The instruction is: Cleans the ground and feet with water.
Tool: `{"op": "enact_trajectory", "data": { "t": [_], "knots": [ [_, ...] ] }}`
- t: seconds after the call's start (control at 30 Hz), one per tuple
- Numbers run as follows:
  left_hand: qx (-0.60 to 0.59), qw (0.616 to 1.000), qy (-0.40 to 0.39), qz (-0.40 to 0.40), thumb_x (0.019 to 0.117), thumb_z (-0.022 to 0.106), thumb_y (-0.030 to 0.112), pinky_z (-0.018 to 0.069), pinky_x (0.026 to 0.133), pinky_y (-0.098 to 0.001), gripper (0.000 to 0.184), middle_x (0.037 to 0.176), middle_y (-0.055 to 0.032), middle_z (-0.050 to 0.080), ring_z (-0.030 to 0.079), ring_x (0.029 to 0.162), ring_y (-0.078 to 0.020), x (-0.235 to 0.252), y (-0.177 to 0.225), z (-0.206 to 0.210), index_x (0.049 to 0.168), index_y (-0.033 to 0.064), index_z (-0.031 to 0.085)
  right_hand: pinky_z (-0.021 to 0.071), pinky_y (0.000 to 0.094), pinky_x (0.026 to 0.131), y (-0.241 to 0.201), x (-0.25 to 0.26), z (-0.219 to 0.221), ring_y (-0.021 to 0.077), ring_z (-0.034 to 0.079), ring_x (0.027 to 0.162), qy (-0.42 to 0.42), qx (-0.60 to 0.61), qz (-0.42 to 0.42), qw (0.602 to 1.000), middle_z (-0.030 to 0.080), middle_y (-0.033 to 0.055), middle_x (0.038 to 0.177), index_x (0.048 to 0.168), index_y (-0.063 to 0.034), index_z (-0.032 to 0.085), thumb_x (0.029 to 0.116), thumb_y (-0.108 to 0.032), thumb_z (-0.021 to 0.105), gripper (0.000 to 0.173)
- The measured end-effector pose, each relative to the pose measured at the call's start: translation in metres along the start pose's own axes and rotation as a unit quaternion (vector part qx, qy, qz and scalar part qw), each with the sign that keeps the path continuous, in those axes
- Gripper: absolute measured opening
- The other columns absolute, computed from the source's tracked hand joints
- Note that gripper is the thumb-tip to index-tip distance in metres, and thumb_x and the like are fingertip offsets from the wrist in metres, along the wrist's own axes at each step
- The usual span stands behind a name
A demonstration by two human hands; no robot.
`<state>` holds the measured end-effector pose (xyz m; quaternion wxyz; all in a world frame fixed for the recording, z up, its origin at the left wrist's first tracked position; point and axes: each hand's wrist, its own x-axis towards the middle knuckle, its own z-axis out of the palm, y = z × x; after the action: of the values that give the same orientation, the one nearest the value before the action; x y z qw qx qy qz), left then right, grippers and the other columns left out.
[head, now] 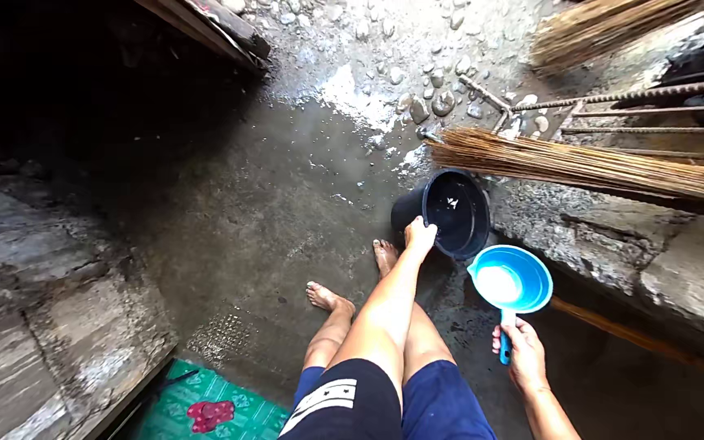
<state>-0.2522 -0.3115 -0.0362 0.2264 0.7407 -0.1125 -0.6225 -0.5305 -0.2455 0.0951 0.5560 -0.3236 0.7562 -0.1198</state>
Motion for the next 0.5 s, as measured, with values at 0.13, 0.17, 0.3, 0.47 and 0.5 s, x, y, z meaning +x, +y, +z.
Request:
{"op": "enact_trajectory", "data": {
  "t": [0.13, 0.17, 0.3, 0.47, 0.5],
  "knots": [
    [0.061, 0.998, -0.012, 0.014, 0.1016, 0.056, 0.021, 0.0513, 0.104, -0.0518, 0.039, 0.128, -0.0234, 0.066, 0.065, 0.120, -0.0333, -0.047, -0.013, -0.043, 0.133, -0.0017, 0.061, 0.0529, 0.0256, 0.045, -0.021, -0.007, 0.014, 0.0091, 0.058, 0.050, -0.048, -0.099, -0.050, 0.993, 0.061, 0.0031, 0.073, 0.128, 0.0024, 0.049, 0.1019, -0.013, 0.053, 0.031],
    [0.062, 0.998, -0.013, 0.013, 0.1014, 0.056, 0.020, 0.0506, 0.105, -0.0519, 0.041, 0.129, -0.0241, 0.065, 0.065, 0.122, -0.0335, -0.063, -0.014, -0.054, 0.135, -0.0024, 0.060, 0.0533, 0.0275, 0.046, -0.025, -0.008, 0.019, 0.0102, 0.059, 0.052, -0.071, -0.136, -0.074, 0.985, 0.062, 0.0054, 0.076, 0.131, 0.0047, 0.050, 0.0994, -0.012, 0.056, 0.036],
    [0.064, 0.998, 0.008, -0.006, 0.1005, 0.057, 0.019, 0.0547, 0.097, -0.0528, 0.037, 0.121, -0.0247, 0.067, 0.068, 0.112, -0.0342, -0.140, -0.020, -0.099, 0.128, -0.0041, 0.062, 0.0563, 0.0529, 0.071, -0.056, -0.012, 0.055, 0.0311, 0.068, 0.080, -0.172, -0.375, -0.137, 0.900, 0.070, 0.0214, 0.101, 0.134, 0.0003, 0.058, 0.0959, -0.012, 0.066, 0.041],
    [0.061, 0.997, 0.024, -0.027, 0.0998, 0.057, 0.019, 0.0585, 0.086, -0.0500, 0.031, 0.108, -0.0223, 0.069, 0.071, 0.095, -0.0316, -0.242, -0.043, -0.148, 0.120, -0.0039, 0.064, 0.0568, 0.0614, 0.084, -0.103, -0.041, 0.122, 0.0411, 0.067, 0.115, -0.222, -0.708, -0.263, 0.617, 0.064, 0.0180, 0.132, 0.137, -0.0192, 0.063, 0.0990, -0.012, 0.057, 0.039],
    [0.037, 0.998, 0.035, -0.031, 0.0998, 0.058, 0.019, 0.0591, 0.085, -0.0495, 0.031, 0.107, -0.0225, 0.069, 0.071, 0.092, -0.0315, -0.261, -0.049, -0.156, 0.120, -0.0048, 0.064, 0.0568, 0.0614, 0.081, -0.105, -0.047, 0.132, 0.0429, 0.066, 0.113, -0.230, -0.722, -0.305, 0.577, 0.064, 0.0195, 0.131, 0.136, -0.0210, 0.065, 0.0980, -0.007, 0.058, 0.041]
  ]
}}
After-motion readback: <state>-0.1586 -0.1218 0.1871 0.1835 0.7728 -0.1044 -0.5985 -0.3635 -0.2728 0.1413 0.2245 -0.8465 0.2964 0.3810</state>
